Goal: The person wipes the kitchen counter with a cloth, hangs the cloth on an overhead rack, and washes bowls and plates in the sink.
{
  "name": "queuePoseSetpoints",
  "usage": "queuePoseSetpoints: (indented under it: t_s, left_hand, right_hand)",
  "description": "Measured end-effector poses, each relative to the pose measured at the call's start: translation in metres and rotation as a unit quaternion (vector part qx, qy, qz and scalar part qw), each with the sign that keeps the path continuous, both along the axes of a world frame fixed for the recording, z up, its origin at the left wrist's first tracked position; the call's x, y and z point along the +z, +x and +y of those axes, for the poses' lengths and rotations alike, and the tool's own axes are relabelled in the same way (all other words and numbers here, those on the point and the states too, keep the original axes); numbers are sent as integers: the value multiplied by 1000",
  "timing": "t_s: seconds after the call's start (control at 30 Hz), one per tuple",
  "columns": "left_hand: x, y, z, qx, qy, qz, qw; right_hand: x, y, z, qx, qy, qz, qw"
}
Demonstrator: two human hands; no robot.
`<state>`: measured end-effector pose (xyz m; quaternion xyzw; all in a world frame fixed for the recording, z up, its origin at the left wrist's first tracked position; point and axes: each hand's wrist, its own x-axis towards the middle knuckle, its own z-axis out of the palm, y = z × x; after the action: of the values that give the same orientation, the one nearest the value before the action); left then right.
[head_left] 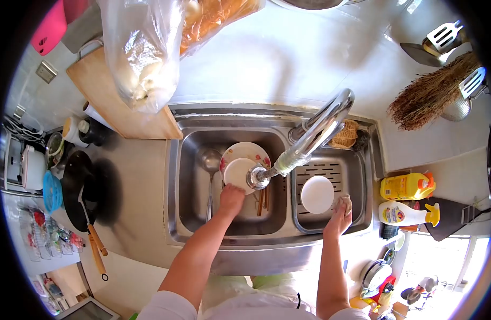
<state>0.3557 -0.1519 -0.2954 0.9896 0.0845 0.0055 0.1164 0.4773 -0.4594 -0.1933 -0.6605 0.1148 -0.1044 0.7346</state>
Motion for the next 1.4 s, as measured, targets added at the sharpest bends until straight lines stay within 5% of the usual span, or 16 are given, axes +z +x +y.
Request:
queuePoseSetpoints:
  t_s: [0.13, 0.33, 0.4, 0.47, 0.53, 0.6, 0.73, 0.83, 0.87, 0.93, 1.0, 1.07, 1.13, 1.2, 1.23, 1.4]
  left_hand:
    - [27, 1, 4, 80, -152, 32, 985]
    - [48, 0, 9, 134, -361, -4, 923]
    - [36, 0, 9, 152, -425, 10, 892]
    - [33, -2, 5, 169, -487, 24, 857]
    - [45, -6, -9, 194, -651, -74, 730]
    - [60, -18, -17, 185, -665, -88, 718]
    - [66, -43, -14, 170, -680, -28, 713]
    - [97, -57, -13, 197, -793, -67, 573]
    - [102, -59, -14, 199, -792, -68, 572]
    - [105, -62, -21, 223, -864, -158, 422]
    - [102, -60, -30, 218, -883, -195, 368]
    - [102, -57, -35, 239, -909, -256, 227]
    - [98, -55, -35, 266, -898, -266, 229]
    - [97, -55, -33, 291, -887, -256, 253]
    - [95, -55, -33, 291, -887, -256, 253]
    - [71, -70, -18, 291, -875, -160, 351]
  right_hand:
    - [15, -11, 22, 88, 55, 114, 988]
    - [34, -32, 81, 253, -182, 40, 949]
    - [12, -40, 99, 333, -135, 60, 931]
    - [29, -56, 128, 378, -191, -3, 906]
    - [22, -75, 155, 450, -187, -23, 873]
    - [30, -76, 179, 467, -391, -274, 744]
    - [-17, -43, 216, 412, -392, -291, 769]
    - [-46, -4, 222, 567, -59, 198, 798]
    - [-32, -3, 212, 567, -21, 228, 791]
    - [-40, -8, 203, 481, 181, 350, 783]
    - [-40, -30, 196, 433, 239, 350, 796]
    - [-43, -58, 188, 410, 292, 291, 814]
    - [-53, -93, 168, 424, -18, 268, 865]
    - [-26, -125, 177, 447, -22, 77, 891]
    - [-26, -124, 182, 463, -204, -111, 856]
    - [16, -91, 211, 501, -361, -200, 761]
